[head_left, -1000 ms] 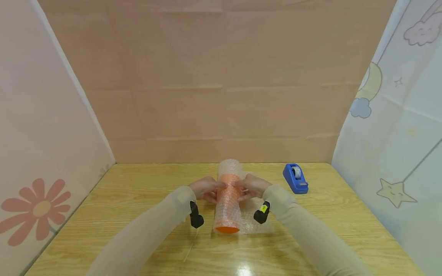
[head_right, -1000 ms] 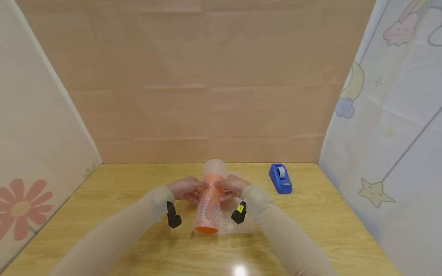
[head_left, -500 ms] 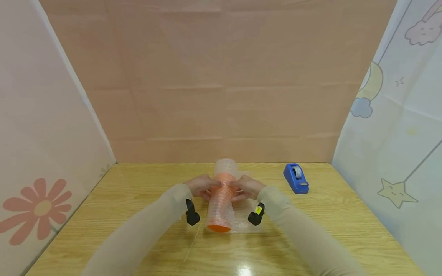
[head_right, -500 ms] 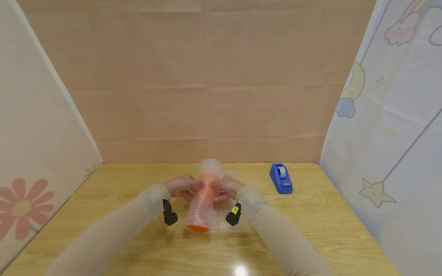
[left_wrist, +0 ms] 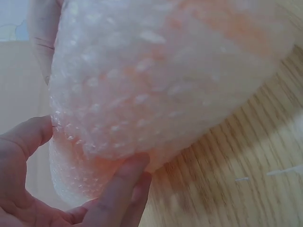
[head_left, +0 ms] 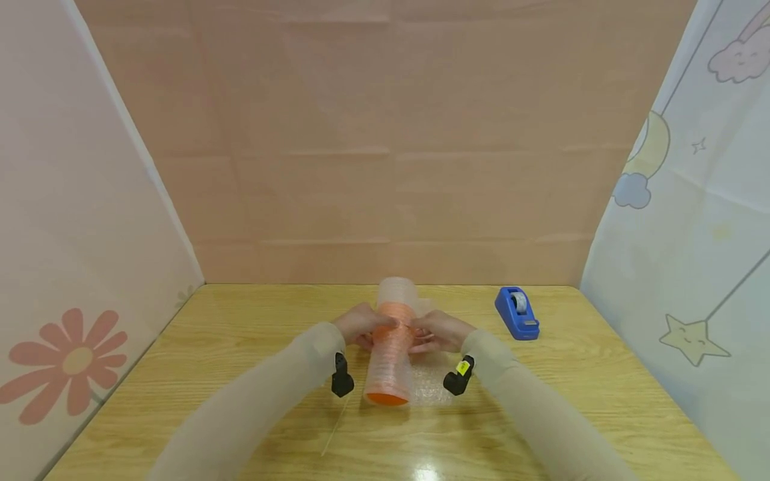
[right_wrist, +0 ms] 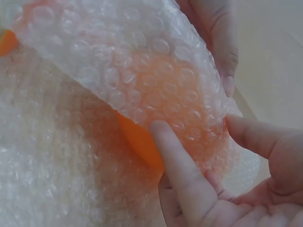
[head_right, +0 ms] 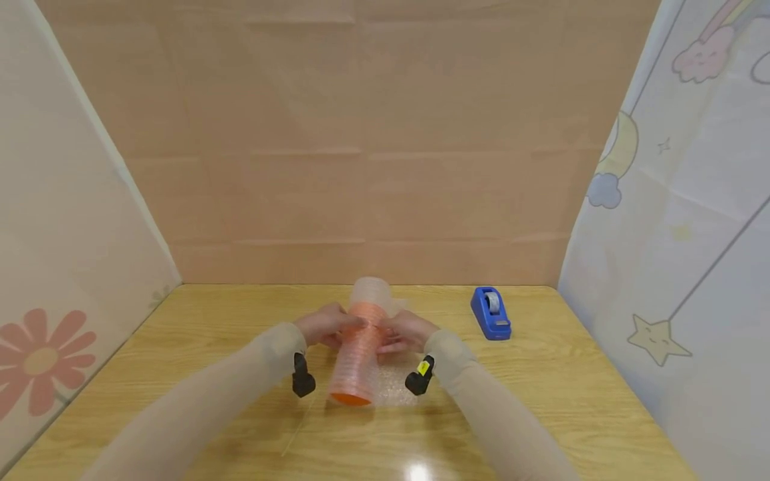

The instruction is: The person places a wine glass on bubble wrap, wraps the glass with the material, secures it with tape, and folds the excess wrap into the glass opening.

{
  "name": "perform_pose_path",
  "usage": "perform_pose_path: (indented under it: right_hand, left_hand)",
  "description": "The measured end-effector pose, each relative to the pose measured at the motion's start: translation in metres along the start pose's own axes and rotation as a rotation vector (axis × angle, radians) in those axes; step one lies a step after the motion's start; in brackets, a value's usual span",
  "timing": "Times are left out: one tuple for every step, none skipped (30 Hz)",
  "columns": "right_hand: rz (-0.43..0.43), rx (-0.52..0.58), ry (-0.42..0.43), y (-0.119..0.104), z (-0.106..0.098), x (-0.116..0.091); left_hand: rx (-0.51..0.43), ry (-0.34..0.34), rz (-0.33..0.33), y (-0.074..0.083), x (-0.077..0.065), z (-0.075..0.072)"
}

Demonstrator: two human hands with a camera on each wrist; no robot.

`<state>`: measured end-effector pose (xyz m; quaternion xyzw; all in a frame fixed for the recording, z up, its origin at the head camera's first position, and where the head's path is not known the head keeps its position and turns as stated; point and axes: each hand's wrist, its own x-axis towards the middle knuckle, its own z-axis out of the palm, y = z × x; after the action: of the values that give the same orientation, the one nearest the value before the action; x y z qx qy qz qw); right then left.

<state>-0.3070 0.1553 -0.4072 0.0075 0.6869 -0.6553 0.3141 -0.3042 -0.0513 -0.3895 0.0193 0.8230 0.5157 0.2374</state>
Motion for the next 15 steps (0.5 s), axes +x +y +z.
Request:
perform_pose_path:
  right_hand:
    - [0.004, 0.006, -0.004, 0.002, -0.002, 0.000]
    - [0.008, 0.013, -0.007, 0.003, -0.004, 0.000]
    - [0.010, 0.021, -0.013, 0.005, -0.005, 0.001]
    - [0.009, 0.028, -0.018, 0.006, -0.007, 0.001]
    - [0.011, 0.039, -0.022, 0.008, -0.008, 0.001]
    - [0.010, 0.049, -0.030, 0.009, -0.009, 0.001]
    - [0.009, 0.057, -0.037, 0.009, -0.010, 0.001]
    - [0.008, 0.063, -0.044, 0.010, -0.011, 0.000]
    - [0.006, 0.067, -0.049, 0.011, -0.012, 0.001]
    - [0.003, 0.068, -0.052, 0.011, -0.013, 0.001]
    - [0.002, 0.068, -0.055, 0.012, -0.014, 0.001]
    - [0.000, 0.068, -0.057, 0.012, -0.014, 0.001]
    - [-0.002, 0.070, -0.058, 0.012, -0.015, 0.001]
    - [-0.001, 0.071, -0.059, 0.013, -0.015, 0.002]
    - [-0.002, 0.070, -0.060, 0.013, -0.015, 0.002]
  left_hand:
    - [0.020, 0.014, 0.002, 0.001, 0.000, 0.002]
    - [0.034, 0.023, 0.003, 0.002, 0.000, 0.004]
    - [0.052, 0.033, 0.005, 0.003, -0.001, 0.005]
    - [0.064, 0.039, 0.010, 0.004, -0.001, 0.007]
    - [0.078, 0.044, 0.016, 0.006, -0.002, 0.008]
    - [0.088, 0.047, 0.020, 0.007, -0.003, 0.009]
    - [0.103, 0.052, 0.025, 0.008, -0.004, 0.010]
    - [0.113, 0.054, 0.027, 0.009, -0.005, 0.010]
    - [0.126, 0.059, 0.028, 0.010, -0.005, 0.011]
    - [0.137, 0.061, 0.028, 0.011, -0.005, 0.011]
    - [0.146, 0.062, 0.025, 0.012, -0.005, 0.011]
    - [0.153, 0.061, 0.020, 0.012, -0.005, 0.012]
    - [0.152, 0.058, 0.014, 0.013, -0.005, 0.011]
    - [0.147, 0.051, 0.012, 0.013, -0.005, 0.011]
    - [0.129, 0.040, 0.007, 0.013, -0.004, 0.010]
